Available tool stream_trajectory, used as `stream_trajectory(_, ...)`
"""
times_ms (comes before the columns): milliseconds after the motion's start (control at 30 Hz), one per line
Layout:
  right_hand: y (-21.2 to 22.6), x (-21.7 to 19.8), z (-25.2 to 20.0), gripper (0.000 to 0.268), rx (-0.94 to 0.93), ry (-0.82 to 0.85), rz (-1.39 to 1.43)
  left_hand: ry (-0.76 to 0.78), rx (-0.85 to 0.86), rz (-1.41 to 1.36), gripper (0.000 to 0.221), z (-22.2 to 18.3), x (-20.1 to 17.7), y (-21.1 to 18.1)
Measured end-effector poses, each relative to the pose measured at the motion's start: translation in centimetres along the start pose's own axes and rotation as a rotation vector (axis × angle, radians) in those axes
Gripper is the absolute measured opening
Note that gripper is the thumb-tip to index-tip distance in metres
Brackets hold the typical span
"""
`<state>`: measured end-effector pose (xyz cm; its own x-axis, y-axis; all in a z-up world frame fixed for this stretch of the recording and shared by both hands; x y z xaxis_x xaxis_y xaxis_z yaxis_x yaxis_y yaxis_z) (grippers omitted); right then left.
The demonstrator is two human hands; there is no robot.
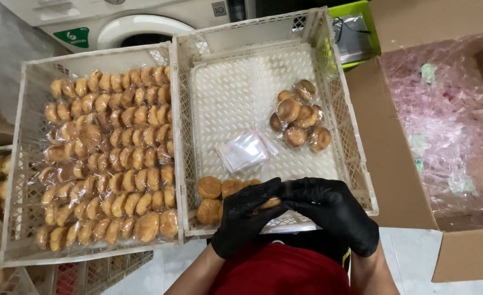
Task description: Bagging individual pastries and placing them into a tray
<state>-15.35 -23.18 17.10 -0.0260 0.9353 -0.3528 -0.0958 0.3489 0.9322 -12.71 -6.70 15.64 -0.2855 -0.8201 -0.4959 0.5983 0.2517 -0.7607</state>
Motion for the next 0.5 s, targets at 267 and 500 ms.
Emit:
stream_trajectory(267,-2.8,1.3,-0.9,0.012,-0.03,0.205,-0.253,0.099,-0.128,-0.326,0.051,1.1,0.9,-0.3)
stream_trajectory(500,3.1,-2.1,0.3,0.027,-0.39,-0.286,-0.658,0.142,-0.519,-0.671,0.054,2.8,3.1,0.6)
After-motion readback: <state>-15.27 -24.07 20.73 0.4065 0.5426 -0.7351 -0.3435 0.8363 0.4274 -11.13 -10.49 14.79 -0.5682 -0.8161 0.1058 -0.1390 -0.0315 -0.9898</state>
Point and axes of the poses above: each hand's wrist, its own z-axis towards the middle knuckle, its own x-axis out of the palm, y = z × x, the point moved 9 cm from there along z, towards the middle knuckle, and after that the axes turned 1 degree about y, right-handed, at the moved point
